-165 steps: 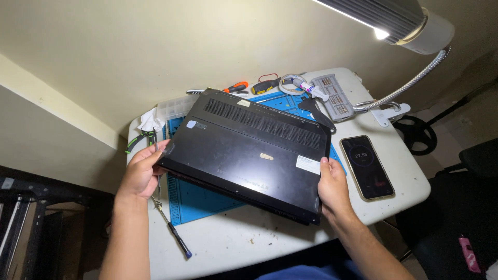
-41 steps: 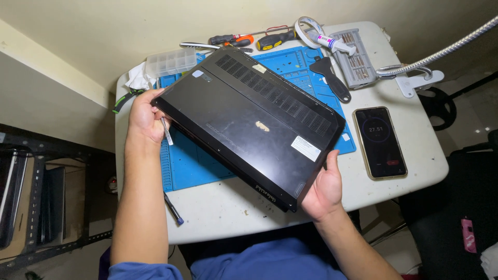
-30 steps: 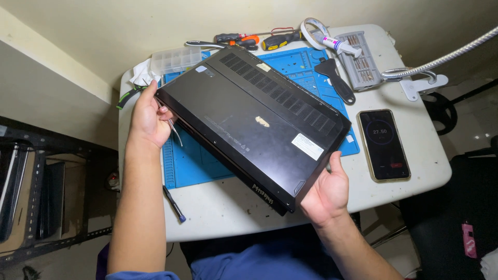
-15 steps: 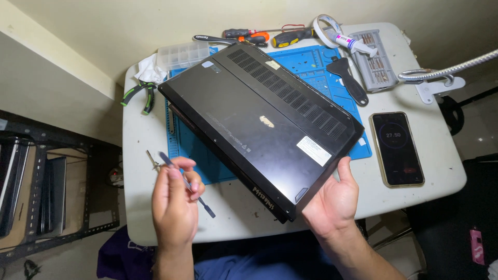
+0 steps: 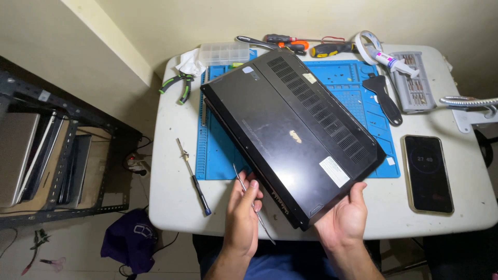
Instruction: Removing the back cover of a laptop using a prying tool and a screwdriver on a repair bench.
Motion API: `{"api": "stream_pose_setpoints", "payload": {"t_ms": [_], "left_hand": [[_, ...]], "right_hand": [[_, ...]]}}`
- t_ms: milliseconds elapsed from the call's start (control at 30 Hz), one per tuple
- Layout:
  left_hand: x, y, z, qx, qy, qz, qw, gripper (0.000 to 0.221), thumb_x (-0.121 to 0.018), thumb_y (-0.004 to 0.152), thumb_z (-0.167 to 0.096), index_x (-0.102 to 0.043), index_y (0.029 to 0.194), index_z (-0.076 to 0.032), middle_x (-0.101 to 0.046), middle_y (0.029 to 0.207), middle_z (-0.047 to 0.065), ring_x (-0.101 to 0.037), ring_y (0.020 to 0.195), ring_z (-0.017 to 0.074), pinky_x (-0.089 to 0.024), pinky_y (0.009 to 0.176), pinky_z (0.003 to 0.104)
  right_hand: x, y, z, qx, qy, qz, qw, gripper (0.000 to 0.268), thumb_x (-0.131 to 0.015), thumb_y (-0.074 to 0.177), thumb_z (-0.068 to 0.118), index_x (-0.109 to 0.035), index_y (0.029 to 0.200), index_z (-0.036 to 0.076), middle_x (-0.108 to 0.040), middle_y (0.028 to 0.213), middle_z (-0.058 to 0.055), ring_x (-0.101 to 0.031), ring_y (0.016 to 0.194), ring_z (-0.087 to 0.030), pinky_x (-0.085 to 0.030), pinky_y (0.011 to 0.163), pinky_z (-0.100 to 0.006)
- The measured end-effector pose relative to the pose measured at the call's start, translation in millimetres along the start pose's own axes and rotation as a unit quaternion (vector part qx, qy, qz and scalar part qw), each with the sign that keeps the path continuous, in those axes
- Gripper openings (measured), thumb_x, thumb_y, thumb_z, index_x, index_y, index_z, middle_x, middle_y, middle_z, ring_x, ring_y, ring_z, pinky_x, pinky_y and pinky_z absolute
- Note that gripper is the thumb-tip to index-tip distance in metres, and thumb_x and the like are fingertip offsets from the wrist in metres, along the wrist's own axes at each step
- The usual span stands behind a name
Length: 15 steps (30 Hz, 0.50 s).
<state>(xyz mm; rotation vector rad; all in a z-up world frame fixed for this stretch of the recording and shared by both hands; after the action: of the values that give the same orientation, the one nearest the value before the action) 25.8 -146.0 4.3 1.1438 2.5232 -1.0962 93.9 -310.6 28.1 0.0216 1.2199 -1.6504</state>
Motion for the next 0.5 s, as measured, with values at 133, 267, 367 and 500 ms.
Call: {"api": "stream_pose_setpoints", "payload": {"t_ms": [133, 267, 367, 500], "left_hand": [[-1.7, 4.1, -6.8, 0.056, -0.051, -0.016, 0.997, 0.036, -0.062, 0.092, -0.022, -0.060, 0.124, -0.007, -0.043, 0.105, 0.000, -0.037, 0.080, 0.0112, -0.028, 0.064, 0.025], [-5.6, 5.0, -8.3, 0.063, -0.045, -0.037, 0.996, 0.055, -0.064, 0.089, -0.021, -0.055, 0.143, -0.013, -0.053, 0.116, -0.002, -0.042, 0.088, 0.0096, -0.030, 0.069, 0.026], [-5.8, 8.9, -3.1, 0.054, -0.017, -0.031, 0.998, 0.065, -0.061, 0.090, -0.025, -0.052, 0.154, -0.015, -0.055, 0.124, -0.002, -0.046, 0.094, 0.0103, -0.033, 0.069, 0.025], [-2.0, 20.2, 18.5, 0.059, 0.029, 0.017, 0.998, 0.068, -0.058, 0.095, -0.034, -0.040, 0.161, -0.029, -0.048, 0.097, -0.002, -0.046, 0.073, 0.0078, -0.033, 0.065, 0.024]], "right_hand": [[-9.4, -12.5, 5.3, 0.010, -0.013, -0.009, 1.000, 0.071, -0.019, 0.100, 0.062, -0.047, 0.153, 0.023, -0.054, 0.153, 0.001, -0.050, 0.143, -0.019, -0.036, 0.122, -0.044], [-10.8, -31.9, 18.2, -0.015, -0.087, -0.054, 0.995, 0.053, -0.020, 0.109, 0.037, -0.044, 0.153, 0.018, -0.053, 0.156, -0.001, -0.048, 0.146, -0.015, -0.035, 0.126, -0.041], [14.5, -14.4, 13.0, -0.073, -0.042, 0.155, 0.984, 0.047, -0.035, 0.110, 0.032, -0.047, 0.146, 0.005, -0.056, 0.149, -0.019, -0.053, 0.140, -0.029, -0.040, 0.118, -0.049], [13.8, -33.0, 14.5, -0.085, -0.016, 0.331, 0.939, 0.044, -0.063, 0.108, 0.018, -0.056, 0.140, -0.010, -0.062, 0.142, -0.033, -0.062, 0.131, -0.042, -0.048, 0.107, -0.055]]}}
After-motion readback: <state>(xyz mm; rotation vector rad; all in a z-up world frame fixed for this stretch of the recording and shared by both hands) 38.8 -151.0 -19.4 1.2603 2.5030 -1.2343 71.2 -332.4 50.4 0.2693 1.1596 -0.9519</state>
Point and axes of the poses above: each hand's wrist, its own y-axis towards the middle knuckle, its own x-axis out of the back of the hand, z = x × y, the point moved 7 cm from there along y, towards the middle knuckle
